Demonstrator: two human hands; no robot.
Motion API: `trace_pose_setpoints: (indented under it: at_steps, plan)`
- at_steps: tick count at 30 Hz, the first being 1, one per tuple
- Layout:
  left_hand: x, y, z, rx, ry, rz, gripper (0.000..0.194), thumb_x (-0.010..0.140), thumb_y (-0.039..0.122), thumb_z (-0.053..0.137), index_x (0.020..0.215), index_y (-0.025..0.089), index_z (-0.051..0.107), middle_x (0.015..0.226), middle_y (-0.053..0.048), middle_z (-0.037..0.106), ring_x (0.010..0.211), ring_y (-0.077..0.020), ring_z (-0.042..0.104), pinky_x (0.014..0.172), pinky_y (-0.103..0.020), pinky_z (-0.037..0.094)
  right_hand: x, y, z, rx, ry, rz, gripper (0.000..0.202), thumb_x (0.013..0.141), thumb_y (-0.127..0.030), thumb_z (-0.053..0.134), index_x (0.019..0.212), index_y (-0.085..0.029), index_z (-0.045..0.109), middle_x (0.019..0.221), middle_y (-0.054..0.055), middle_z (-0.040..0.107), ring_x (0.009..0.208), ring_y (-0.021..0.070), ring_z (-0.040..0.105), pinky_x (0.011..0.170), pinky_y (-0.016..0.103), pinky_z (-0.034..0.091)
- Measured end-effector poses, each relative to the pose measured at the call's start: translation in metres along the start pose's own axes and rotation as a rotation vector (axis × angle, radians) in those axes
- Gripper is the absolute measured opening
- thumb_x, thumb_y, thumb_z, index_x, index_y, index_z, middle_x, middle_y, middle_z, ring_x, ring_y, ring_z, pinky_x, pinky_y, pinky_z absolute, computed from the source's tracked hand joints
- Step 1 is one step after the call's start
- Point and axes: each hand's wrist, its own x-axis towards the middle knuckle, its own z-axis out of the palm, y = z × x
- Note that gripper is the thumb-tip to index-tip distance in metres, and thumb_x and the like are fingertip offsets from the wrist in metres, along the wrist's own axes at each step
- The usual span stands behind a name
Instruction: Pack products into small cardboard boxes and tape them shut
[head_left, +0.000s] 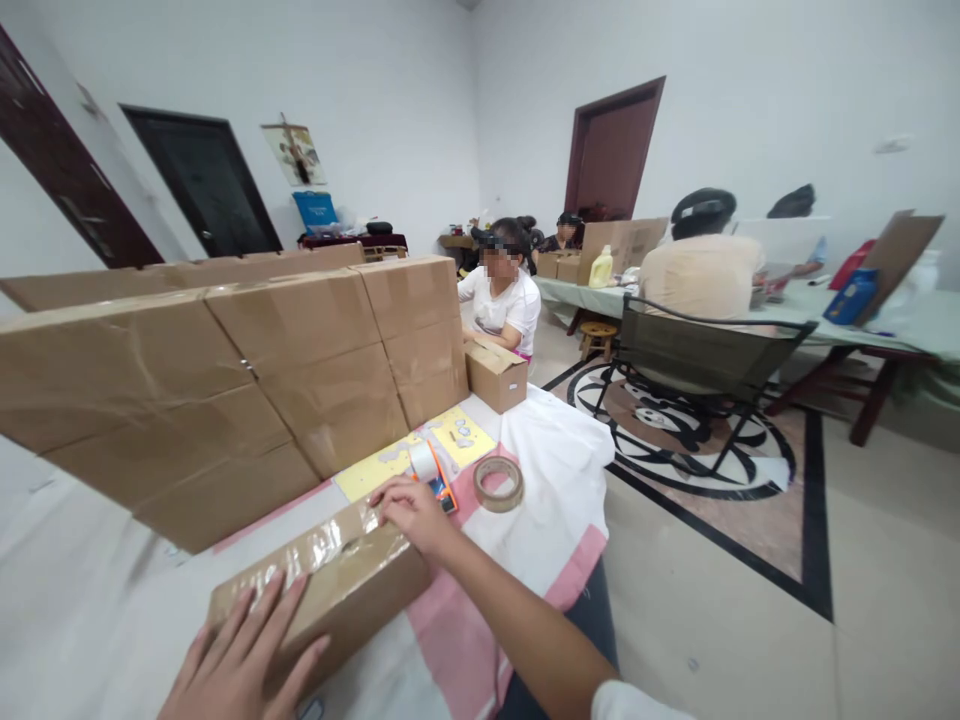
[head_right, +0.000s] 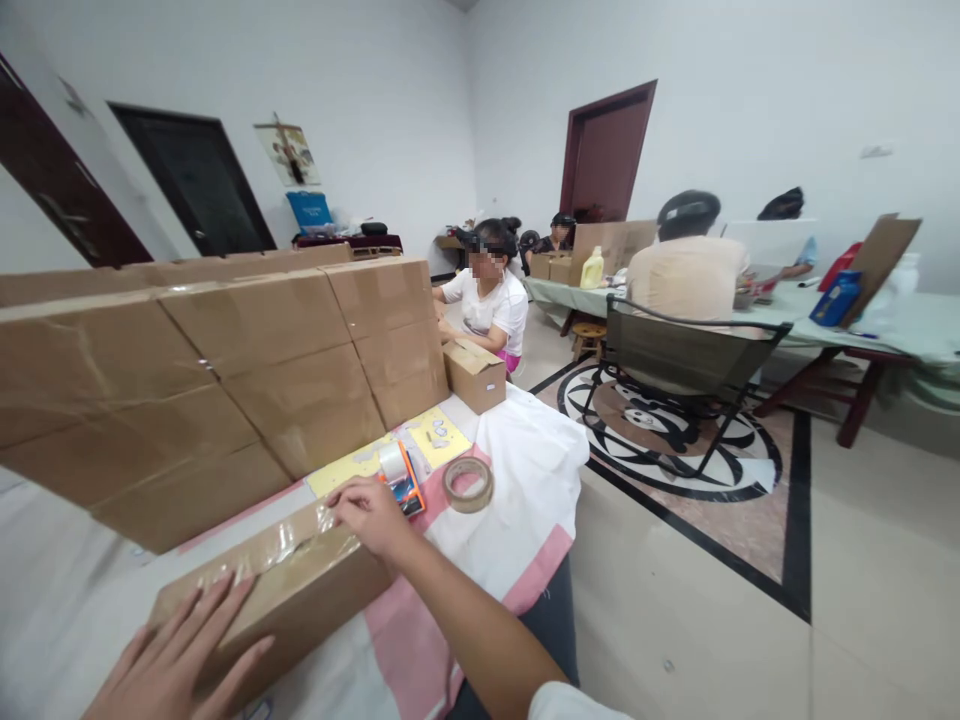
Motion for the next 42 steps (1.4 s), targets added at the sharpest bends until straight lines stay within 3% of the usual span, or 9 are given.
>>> trace_pose_setpoints:
  at_steps: [6,11,15,19,22,27,33,37,42]
  plan:
    - [0.009,0.024,-0.014,0.083,-0.010,-0.179,0.080,0.081,0.067,0.051,0.150,0.025,0.047,0.153,-0.009,0.050,0.146,-0.0383,0.038,0.116,-0.057,0.032,-0.001,-0.013,-0.008,-0.091,0.057,0.046,0.012,0.082,-0.025,0.061,0.087,-0.021,0.070,0.092,0.002,0.073,0.091,0.0185,0.067,0.084,0.030,0.051]
    - [0.012,0.039,-0.017,0.121,0.026,-0.270,0.071,0.089,0.061,0.045,0.150,0.024,0.045,0.156,-0.008,0.046,0.147,-0.0351,0.038,0.119,-0.058,0.026,-0.007,-0.013,-0.056,-0.307,0.334,0.006,0.010,0.082,-0.023,0.056,0.086,-0.020,0.065,0.090,0.003,0.071,0.092,0.0196,0.065,0.088,0.033,0.049]
    - [0.009,0.047,-0.019,0.151,0.066,-0.308,0.067,0.093,0.059,0.042,0.150,0.024,0.045,0.157,-0.008,0.046,0.148,-0.0329,0.036,0.121,-0.057,0.022,-0.015,0.008,-0.086,-0.364,0.342,0.098,0.009,0.083,-0.026,0.056,0.084,-0.020,0.062,0.087,0.003,0.069,0.088,0.0204,0.064,0.084,0.033,0.050]
    - [0.010,0.051,-0.022,0.161,0.074,-0.337,0.066,0.094,0.061,0.040,0.149,0.025,0.047,0.157,-0.008,0.045,0.147,-0.0331,0.038,0.121,-0.056,0.025,-0.016,0.042,-0.077,-0.487,0.263,0.119,0.030,0.078,-0.024,0.064,0.107,-0.019,0.063,0.112,0.010,0.067,0.105,0.0254,0.062,0.095,0.039,0.048]
    - [0.011,0.054,-0.023,0.177,0.085,-0.328,0.067,0.095,0.062,0.040,0.148,0.023,0.047,0.157,-0.009,0.046,0.146,-0.0344,0.039,0.120,-0.056,0.026,-0.009,0.068,-0.063,-0.504,0.305,0.143,0.051,0.077,-0.019,0.065,0.127,-0.016,0.055,0.124,0.014,0.064,0.116,0.0273,0.058,0.102,0.041,0.045]
    - [0.011,0.056,-0.023,0.181,0.106,-0.327,0.065,0.094,0.061,0.043,0.147,0.023,0.049,0.155,-0.010,0.048,0.145,-0.0348,0.042,0.120,-0.055,0.027,0.001,0.089,-0.061,-0.434,0.296,0.250,0.032,0.082,-0.023,0.063,0.113,-0.015,0.063,0.105,0.011,0.069,0.098,0.0238,0.063,0.090,0.038,0.049]
    - [0.011,0.058,-0.026,0.170,0.105,-0.324,0.064,0.095,0.059,0.043,0.146,0.022,0.050,0.155,-0.010,0.048,0.145,-0.0341,0.041,0.119,-0.055,0.028,-0.002,0.082,-0.065,-0.470,0.298,0.211,0.011,0.077,-0.025,0.067,0.070,-0.017,0.063,0.090,0.009,0.064,0.093,0.0246,0.055,0.094,0.041,0.043]
    - [0.011,0.057,-0.027,0.145,0.110,-0.338,0.064,0.094,0.059,0.045,0.147,0.022,0.050,0.155,-0.009,0.048,0.146,-0.0329,0.040,0.120,-0.053,0.028,-0.006,0.066,-0.065,-0.392,0.322,0.159,0.016,0.083,-0.030,0.060,0.084,-0.016,0.067,0.085,0.005,0.065,0.085,0.0207,0.056,0.085,0.034,0.047]
    - [0.011,0.059,-0.030,0.139,0.044,-0.387,0.065,0.093,0.057,0.047,0.149,0.024,0.047,0.157,-0.009,0.045,0.148,-0.0328,0.036,0.121,-0.058,0.025,-0.013,0.030,-0.069,0.004,0.410,0.066,0.026,0.083,-0.037,0.062,0.094,-0.015,0.069,0.085,0.004,0.070,0.077,0.0187,0.060,0.074,0.030,0.051]
